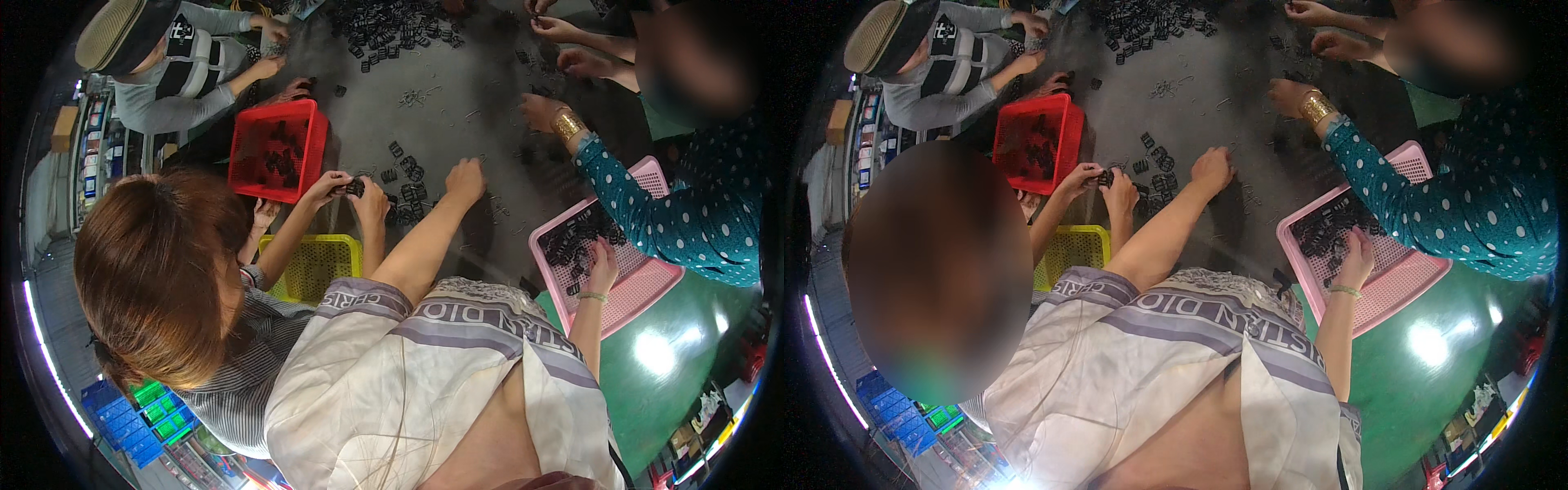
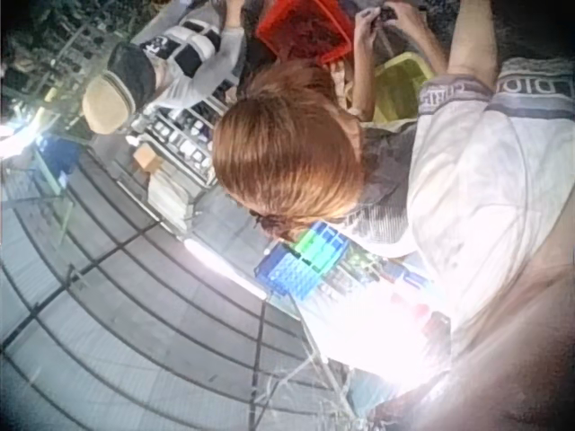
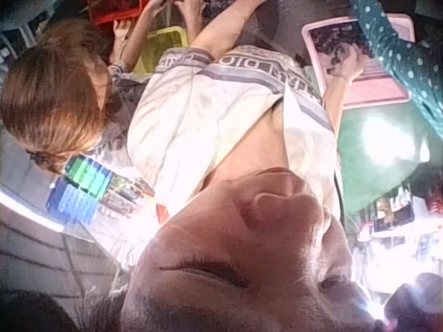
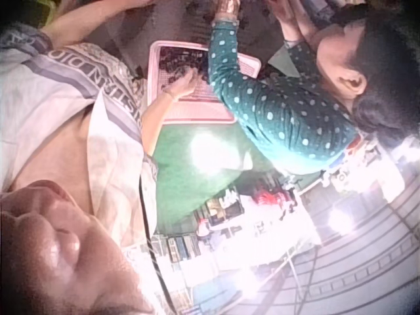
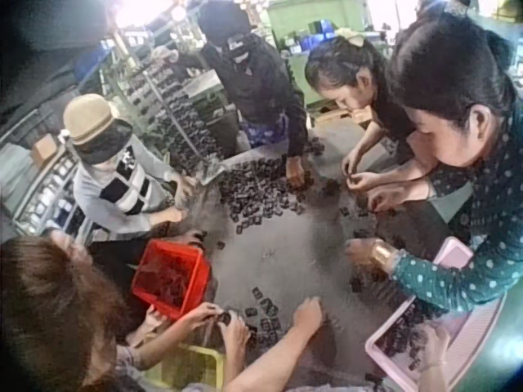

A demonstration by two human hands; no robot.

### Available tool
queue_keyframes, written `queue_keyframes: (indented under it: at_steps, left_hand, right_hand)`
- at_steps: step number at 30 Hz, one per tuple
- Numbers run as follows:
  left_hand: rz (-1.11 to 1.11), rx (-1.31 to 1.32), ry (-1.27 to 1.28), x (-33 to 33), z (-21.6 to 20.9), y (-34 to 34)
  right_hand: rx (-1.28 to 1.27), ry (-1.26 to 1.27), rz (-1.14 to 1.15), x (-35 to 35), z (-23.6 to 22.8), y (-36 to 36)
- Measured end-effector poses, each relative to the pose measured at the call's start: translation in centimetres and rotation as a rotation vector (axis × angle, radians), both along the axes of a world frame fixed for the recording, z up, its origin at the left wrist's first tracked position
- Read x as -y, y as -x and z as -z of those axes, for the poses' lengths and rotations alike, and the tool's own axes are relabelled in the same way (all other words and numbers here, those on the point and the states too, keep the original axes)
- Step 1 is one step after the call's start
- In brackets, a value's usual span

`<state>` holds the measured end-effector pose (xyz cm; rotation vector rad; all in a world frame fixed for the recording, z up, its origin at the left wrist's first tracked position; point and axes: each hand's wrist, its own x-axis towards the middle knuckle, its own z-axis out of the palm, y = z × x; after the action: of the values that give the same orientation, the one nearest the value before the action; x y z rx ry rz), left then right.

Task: The person sits on the floor around a low table and sorts small black plastic components by hand, placing them into pink and red plastic baskets. Other people at the table perform the same task simultaneously.

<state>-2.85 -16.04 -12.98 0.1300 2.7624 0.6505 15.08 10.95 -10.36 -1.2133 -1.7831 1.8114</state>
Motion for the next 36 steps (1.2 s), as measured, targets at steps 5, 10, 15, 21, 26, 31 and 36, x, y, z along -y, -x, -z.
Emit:
queue_keyframes:
  at_steps: [5,10,15,21,26,31,36]
  left_hand:
    - [0.075,0.105,-0.046,1.6,1.4,-1.2]
    - [0.123,0.407,-0.577,1.6,-2.3,1.5]
    - [0.223,0.684,-0.907,0.5,-7.8,2.5]
    - [0.275,0.64,-0.848,-0.3,-12.2,2.1]
    - [0.21,0.604,-0.909,0.2,-10.9,1.5]
    - [0.193,0.594,-0.913,-0.3,-10.5,0.9]
    - [0.269,0.488,-0.999,-0.5,-10.6,1.9]
  right_hand:
    - [-0.011,0.013,-0.192,3.0,-3.7,1.9]
    - [-0.011,0.134,-0.458,7.2,-7.6,4.7]
    - [-0.056,0.234,-0.634,10.2,-6.8,7.3]
    - [-0.069,0.38,-0.692,11.3,-7.0,8.8]
    - [-0.051,0.507,-0.81,10.4,-7.0,8.4]
    - [0.074,0.636,-0.684,11.2,-8.7,8.3]
    - [0.124,0.899,-0.502,11.9,-9.1,9.6]
